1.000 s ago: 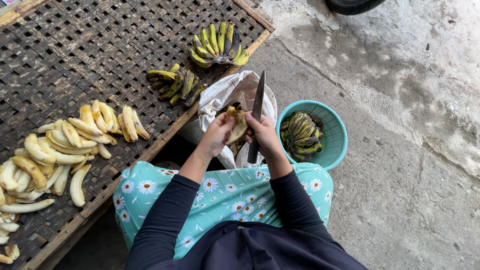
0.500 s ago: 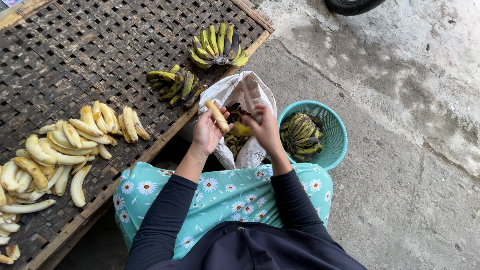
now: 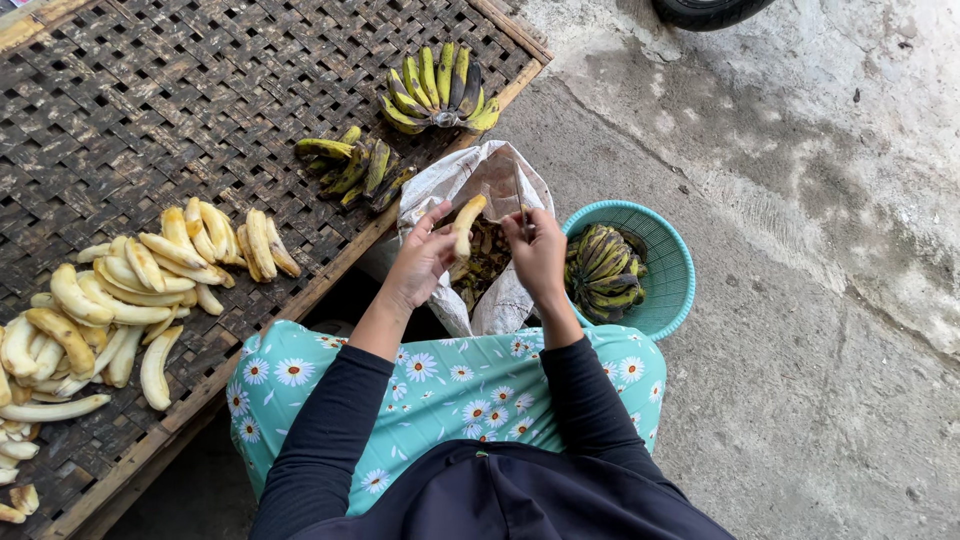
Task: The person sits on the ground and peels bananas one at a time using a knife, cutting and stripping the peel by hand. The peels are dropped into a paper sack while the peeled bananas are placed on a woven bamboo mat, and unpeeled bananas are taken from a plastic basket.
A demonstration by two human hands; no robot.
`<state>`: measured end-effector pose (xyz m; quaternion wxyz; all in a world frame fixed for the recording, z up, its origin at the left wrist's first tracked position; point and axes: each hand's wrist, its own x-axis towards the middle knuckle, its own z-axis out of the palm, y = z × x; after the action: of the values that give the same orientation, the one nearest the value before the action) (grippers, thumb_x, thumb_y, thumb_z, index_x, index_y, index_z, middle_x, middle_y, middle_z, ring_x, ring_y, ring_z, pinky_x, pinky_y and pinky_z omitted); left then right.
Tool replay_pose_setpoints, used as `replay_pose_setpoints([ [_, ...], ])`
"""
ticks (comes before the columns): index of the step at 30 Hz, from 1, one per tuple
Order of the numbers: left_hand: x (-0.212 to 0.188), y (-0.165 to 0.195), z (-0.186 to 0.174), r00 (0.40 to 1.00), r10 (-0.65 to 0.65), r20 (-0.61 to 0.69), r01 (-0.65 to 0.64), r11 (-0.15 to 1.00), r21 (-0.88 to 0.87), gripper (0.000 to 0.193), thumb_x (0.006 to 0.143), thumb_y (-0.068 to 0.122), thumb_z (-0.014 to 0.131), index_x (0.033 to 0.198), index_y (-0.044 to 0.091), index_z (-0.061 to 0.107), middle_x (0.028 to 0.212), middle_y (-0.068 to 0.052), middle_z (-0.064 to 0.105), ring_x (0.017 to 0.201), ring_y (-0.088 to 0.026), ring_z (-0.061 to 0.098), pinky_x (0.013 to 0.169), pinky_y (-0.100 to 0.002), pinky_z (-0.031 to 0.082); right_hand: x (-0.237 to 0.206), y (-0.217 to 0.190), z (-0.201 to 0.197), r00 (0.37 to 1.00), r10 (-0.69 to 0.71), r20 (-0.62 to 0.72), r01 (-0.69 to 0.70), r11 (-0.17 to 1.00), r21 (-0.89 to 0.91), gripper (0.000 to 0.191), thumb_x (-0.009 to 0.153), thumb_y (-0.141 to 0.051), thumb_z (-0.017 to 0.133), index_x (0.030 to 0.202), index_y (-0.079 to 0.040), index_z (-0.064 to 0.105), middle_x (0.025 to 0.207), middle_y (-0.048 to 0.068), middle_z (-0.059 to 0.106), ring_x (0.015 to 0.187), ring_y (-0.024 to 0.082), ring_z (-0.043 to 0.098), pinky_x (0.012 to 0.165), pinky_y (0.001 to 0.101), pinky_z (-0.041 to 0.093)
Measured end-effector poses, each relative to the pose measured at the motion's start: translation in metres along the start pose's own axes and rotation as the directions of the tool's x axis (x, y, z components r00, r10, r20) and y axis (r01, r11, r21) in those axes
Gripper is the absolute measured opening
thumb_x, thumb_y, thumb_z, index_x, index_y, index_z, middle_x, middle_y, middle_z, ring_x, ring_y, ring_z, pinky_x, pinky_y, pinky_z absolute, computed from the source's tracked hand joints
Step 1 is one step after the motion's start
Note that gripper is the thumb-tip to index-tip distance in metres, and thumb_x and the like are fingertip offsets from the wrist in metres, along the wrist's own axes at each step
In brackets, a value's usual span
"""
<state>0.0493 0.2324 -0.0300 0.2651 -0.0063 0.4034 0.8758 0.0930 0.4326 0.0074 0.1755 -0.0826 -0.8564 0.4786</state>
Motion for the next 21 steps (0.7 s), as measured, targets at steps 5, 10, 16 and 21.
replay_pose_setpoints([
  [5,0.004,0.01,-0.006,0.999,0.014,-0.033,-0.018,0.993,-0.121,0.038,0.1,0.0,0.052,0.137,-0.006,0.053,0.119,-0.021,0.069,0.102,-0.022,0.072,0.087,-0.027,0.06,0.006,0.005,-0.017,0.992,-0.102,0.075,0.119,0.954,-0.274,0.017,0.09,-0.012,0.077,0.097,0.002,0.07,0.092,0.019,0.067,0.081,0.034,0.065,0.072,0.04,0.05],
  [10,0.0,0.015,-0.008,0.998,-0.039,-0.044,0.033,0.992,-0.125,0.035,0.102,0.003,0.045,0.134,-0.008,0.056,0.12,-0.022,0.069,0.104,-0.022,0.073,0.091,-0.028,0.062,0.01,0.021,-0.012,0.986,-0.136,0.094,0.137,0.991,-0.004,0.02,0.098,-0.008,0.065,0.116,-0.001,0.071,0.101,0.016,0.073,0.088,0.023,0.073,0.074,0.0335,0.056],
  [16,-0.003,0.02,-0.004,0.994,-0.074,-0.078,0.063,0.989,-0.134,0.036,0.103,0.007,0.044,0.133,-0.01,0.057,0.121,-0.026,0.069,0.105,-0.024,0.073,0.091,-0.027,0.062,0.014,0.032,-0.016,0.97,0.113,0.217,-0.107,0.994,-0.037,0.017,0.096,-0.011,0.067,0.107,-0.002,0.075,0.093,0.019,0.073,0.071,0.03,0.067,0.062,0.0372,0.051],
  [21,-0.003,0.02,-0.006,0.995,-0.067,-0.072,0.056,0.988,-0.144,0.036,0.104,0.007,0.044,0.134,-0.01,0.057,0.121,-0.026,0.068,0.105,-0.024,0.073,0.091,-0.027,0.062,0.014,0.051,-0.02,0.987,0.011,0.159,0.047,0.935,-0.353,0.022,0.088,-0.017,0.078,0.094,0.003,0.072,0.093,0.024,0.069,0.079,0.039,0.068,0.073,0.0411,0.053],
])
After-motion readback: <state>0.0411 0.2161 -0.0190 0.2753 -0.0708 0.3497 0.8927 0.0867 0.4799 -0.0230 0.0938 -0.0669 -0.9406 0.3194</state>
